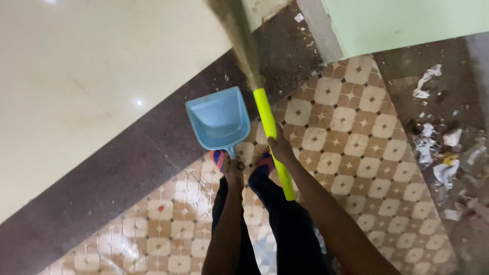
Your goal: The person sweeps debris from the floor into a dustpan and then empties the dustpan into a red bucket.
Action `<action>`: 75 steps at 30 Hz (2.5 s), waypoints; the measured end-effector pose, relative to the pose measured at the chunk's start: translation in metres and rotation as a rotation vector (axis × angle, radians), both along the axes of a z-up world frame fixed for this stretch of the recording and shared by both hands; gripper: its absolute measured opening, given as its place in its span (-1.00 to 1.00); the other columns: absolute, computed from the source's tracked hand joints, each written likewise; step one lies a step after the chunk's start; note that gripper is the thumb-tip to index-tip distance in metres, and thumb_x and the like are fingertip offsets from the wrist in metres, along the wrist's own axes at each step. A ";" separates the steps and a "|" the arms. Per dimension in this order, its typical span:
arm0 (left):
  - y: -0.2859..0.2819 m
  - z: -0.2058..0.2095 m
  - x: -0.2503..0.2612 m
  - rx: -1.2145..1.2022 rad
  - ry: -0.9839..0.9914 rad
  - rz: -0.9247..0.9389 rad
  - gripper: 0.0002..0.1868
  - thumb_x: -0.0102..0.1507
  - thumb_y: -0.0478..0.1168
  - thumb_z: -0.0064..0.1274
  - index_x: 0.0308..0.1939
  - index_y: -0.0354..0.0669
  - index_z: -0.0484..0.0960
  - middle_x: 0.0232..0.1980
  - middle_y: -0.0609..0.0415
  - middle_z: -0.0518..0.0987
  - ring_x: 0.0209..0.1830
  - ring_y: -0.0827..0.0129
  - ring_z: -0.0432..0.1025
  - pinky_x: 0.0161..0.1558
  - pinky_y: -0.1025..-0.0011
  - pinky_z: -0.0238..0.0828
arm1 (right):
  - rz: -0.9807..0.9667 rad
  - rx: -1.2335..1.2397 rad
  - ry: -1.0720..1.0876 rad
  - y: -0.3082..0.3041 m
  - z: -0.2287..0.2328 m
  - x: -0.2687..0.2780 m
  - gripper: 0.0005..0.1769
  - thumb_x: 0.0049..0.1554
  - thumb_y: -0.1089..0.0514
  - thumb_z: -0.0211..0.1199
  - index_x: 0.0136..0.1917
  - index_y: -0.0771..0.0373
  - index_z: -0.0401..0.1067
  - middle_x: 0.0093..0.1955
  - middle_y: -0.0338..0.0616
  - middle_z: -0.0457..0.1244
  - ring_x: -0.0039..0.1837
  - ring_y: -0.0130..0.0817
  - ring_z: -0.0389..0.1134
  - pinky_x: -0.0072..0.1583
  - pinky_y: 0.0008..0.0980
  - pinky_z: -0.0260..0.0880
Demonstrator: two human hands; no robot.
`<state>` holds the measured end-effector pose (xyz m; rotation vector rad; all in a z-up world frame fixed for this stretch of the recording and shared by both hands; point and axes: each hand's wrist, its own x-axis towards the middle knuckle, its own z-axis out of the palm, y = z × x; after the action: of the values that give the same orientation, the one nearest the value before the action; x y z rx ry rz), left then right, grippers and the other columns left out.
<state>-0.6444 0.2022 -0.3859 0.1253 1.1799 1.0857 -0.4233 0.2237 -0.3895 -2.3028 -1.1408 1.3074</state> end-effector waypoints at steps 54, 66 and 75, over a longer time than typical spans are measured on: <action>-0.027 0.312 0.173 -0.336 -0.197 -0.307 -0.69 0.37 -0.33 -0.18 0.18 0.05 0.35 -0.36 0.09 0.43 -0.49 0.37 0.33 -0.50 0.33 0.27 | -0.409 -0.273 0.606 -0.107 0.348 0.200 -0.32 0.20 0.14 0.17 0.49 -0.06 -0.06 -0.29 0.03 0.20 -0.43 -0.19 0.27 -0.42 -0.17 0.34; -0.030 0.318 0.173 -0.360 -0.237 -0.242 -0.71 0.33 -0.35 -0.16 0.11 0.06 0.41 -0.32 0.10 0.41 -0.52 0.39 0.30 -0.50 0.38 0.25 | -0.442 -0.166 0.615 -0.098 0.357 0.209 -0.40 0.18 0.17 0.19 0.42 0.05 0.04 -0.11 -0.10 0.30 -0.37 -0.29 0.30 -0.41 -0.25 0.36; -0.050 0.319 0.171 -0.291 -0.181 -0.254 -0.74 0.33 -0.33 -0.19 0.06 0.05 0.42 -0.35 0.09 0.39 -0.52 0.36 0.28 -0.50 0.34 0.28 | -0.372 -0.100 0.547 -0.131 0.362 0.236 -0.57 0.21 0.11 0.16 0.30 0.07 0.12 -0.29 -0.08 0.24 -0.41 -0.22 0.32 -0.41 -0.18 0.36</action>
<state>-0.4730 0.1521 -0.0673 -0.0485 1.1113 0.6800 -0.1875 0.0928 -0.0274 -1.9007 -0.4566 1.7059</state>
